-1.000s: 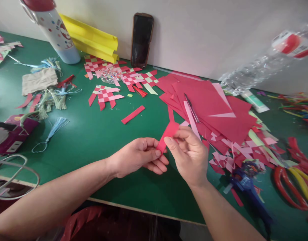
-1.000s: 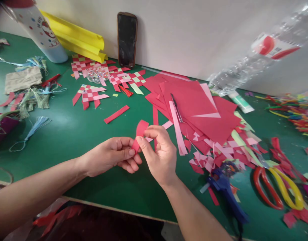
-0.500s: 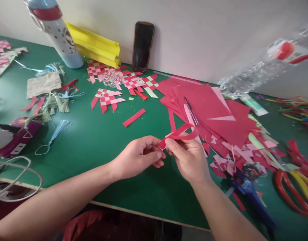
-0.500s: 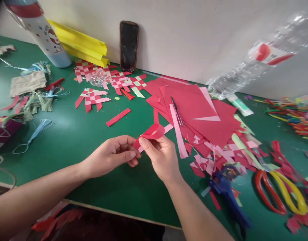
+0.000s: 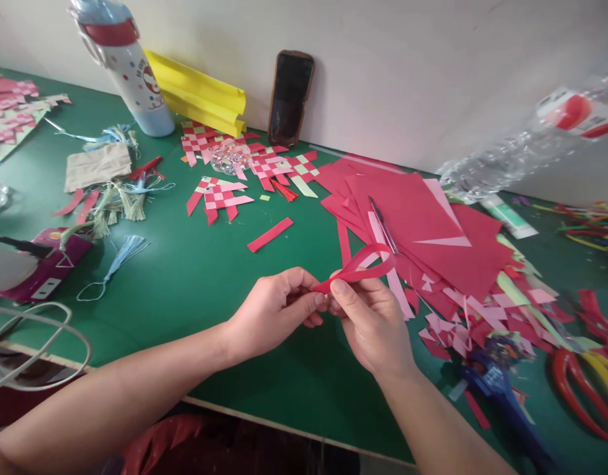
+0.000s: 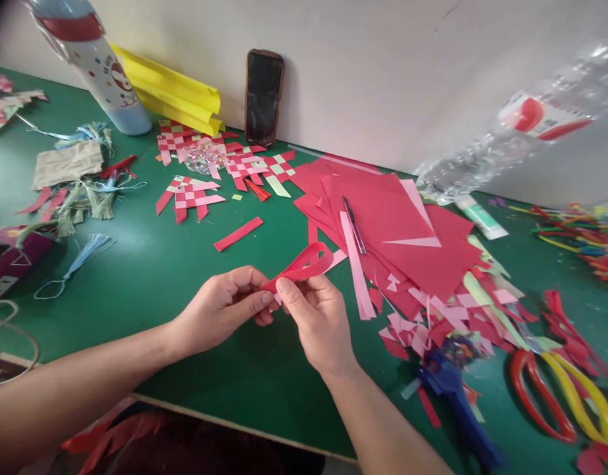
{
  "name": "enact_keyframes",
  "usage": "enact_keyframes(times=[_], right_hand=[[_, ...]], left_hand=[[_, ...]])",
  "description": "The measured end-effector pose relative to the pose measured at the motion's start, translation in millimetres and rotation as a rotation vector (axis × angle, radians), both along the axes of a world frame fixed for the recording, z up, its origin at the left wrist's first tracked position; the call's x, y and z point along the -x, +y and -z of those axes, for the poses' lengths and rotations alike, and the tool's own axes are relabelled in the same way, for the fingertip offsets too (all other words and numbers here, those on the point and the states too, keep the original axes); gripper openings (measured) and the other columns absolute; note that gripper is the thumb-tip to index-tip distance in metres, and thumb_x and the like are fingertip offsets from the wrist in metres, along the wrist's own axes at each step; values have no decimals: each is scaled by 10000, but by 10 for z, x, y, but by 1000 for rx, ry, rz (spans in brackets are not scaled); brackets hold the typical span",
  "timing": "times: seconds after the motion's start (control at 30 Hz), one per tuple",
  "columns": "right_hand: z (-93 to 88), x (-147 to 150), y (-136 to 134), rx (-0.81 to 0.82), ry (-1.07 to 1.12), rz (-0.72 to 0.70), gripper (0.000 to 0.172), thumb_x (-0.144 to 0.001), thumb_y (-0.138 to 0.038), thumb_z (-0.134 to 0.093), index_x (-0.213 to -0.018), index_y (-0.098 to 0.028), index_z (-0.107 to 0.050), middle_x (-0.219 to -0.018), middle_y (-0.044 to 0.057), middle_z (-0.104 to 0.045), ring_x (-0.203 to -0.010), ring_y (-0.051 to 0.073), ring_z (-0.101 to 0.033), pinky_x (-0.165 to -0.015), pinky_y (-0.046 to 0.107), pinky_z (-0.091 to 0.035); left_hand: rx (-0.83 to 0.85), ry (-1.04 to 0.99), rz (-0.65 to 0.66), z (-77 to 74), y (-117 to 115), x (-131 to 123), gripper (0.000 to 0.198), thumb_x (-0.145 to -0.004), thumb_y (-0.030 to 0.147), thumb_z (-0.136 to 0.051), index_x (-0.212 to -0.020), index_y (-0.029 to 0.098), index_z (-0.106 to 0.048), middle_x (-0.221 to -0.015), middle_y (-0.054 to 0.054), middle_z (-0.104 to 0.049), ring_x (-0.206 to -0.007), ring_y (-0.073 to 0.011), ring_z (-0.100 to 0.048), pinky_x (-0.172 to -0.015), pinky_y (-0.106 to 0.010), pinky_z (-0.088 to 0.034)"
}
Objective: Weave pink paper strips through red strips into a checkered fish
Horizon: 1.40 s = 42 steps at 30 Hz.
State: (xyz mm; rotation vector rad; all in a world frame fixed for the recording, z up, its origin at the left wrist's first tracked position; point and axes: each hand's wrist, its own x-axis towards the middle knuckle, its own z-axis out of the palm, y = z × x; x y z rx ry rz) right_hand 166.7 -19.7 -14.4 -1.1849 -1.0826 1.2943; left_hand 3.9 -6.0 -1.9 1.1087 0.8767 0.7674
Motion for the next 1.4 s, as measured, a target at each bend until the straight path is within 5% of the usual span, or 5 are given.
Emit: enact_keyframes(times=[0.97,1.4], right_hand=[[-72,10,-5,-54,-256,-64,256,-914,-420,-629,-799,-193,-653,-643,-16,-628,-575,102,-565,-539,225,-477],[-51,17,-9,-38,-182,-53,229,-899,-401,-656,-799,-195,-667,-648,-17,-640,-579,96,-573,-541,212,-488]], left_hand=[[76,-77,-55,-38,24,-4,92,-874,182,-634,-813,138,-581,-703,6,-678,-658,-87,-667,-654,-197,-562],[86,-126,-57,-10,31,2,79,-897,179,-618,-845,123,-597,-745,-5,-697,-692,-88,-689,-670,-189,-573]])
